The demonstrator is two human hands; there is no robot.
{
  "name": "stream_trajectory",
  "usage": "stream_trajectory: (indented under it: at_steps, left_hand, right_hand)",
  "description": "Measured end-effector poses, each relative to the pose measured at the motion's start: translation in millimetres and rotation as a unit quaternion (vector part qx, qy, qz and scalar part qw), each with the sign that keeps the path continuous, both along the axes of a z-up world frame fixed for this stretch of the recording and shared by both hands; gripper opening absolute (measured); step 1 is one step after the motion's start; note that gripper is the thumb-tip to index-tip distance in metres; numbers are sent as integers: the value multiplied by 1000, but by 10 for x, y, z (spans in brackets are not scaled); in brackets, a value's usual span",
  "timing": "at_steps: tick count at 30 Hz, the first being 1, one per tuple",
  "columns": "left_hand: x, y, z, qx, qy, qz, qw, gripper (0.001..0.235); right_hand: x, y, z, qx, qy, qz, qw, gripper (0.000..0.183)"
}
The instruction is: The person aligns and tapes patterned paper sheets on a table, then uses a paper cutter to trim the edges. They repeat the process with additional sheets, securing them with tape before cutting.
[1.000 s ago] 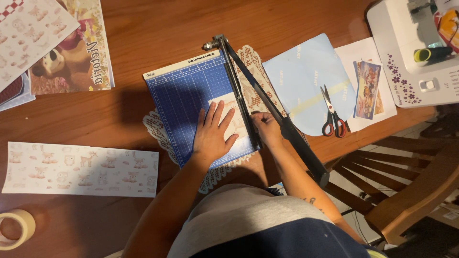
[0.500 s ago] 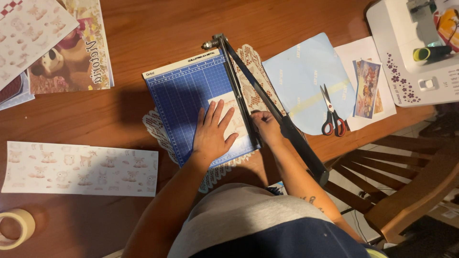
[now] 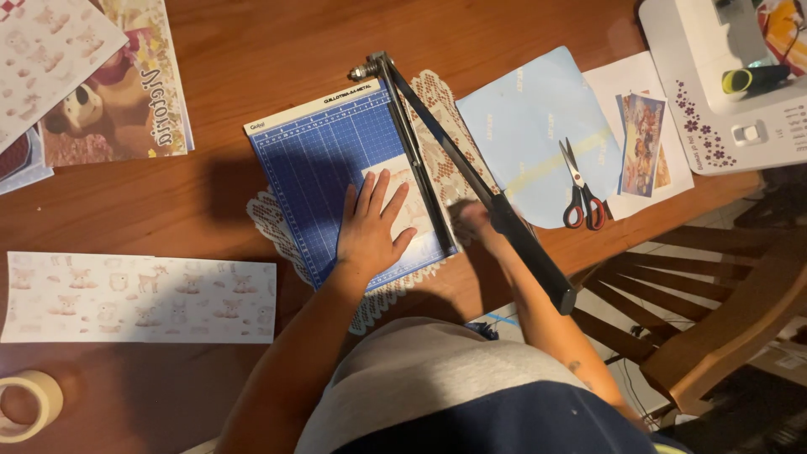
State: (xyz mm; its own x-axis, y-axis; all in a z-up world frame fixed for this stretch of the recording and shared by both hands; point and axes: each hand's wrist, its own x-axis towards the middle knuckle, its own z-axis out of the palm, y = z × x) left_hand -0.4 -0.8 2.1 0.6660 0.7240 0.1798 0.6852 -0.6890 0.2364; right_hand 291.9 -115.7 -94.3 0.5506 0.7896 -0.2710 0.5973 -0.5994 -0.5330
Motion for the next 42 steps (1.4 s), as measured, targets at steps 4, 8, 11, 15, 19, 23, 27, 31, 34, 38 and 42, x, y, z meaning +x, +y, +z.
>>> stream_trajectory:
  at_steps: [4,8,11,15,19,23,27,31,34,38,42]
  left_hand:
    - [-11,-10,-20,-5,-6,3,1000,80]
    - [-16,2,60,-7,-24,-15,1000,77]
    - [-32,13,125,-3,-43,-30,999,73]
    - [14,18,-25,79,-65,-6,995,83]
    - [22,23,-41,84,-70,-5,994,84]
    - [26,27,-24,78,-80,-9,994,84]
    - [19,20,-10,89,-83,-14,992,86]
    - [17,29,-23,97,-78,-21,992,83]
    - [41,55,-8,97,-78,-24,992,87]
    - [74,46,50,128,-86,-27,988,91]
    - [88,59,107,136,-91,-26,986,81]
  right_hand:
    - [-725,66,3062,50,-181,143,972,30]
    - [-855,-295,3714,141,81,249,955,83]
    - [-972,-383,3663,-18,-41,256,966,66]
    - [-998,-560,3050,-274,7,205,939,74]
    - [-981,-948,1620,-266,-14,192,944,66]
    - [-931,-959,1462,-250,27,177,951,57]
    - [-415,-1054,2172,-76,116,173,975,44]
    - [-213,-184,2360,194,242,139,941,43]
    - [-296,811,1435,201,140,206,948,33]
    - [-376,1302,556,248,-34,353,901,55]
    - [-514,782,802,277,-161,394,862,47]
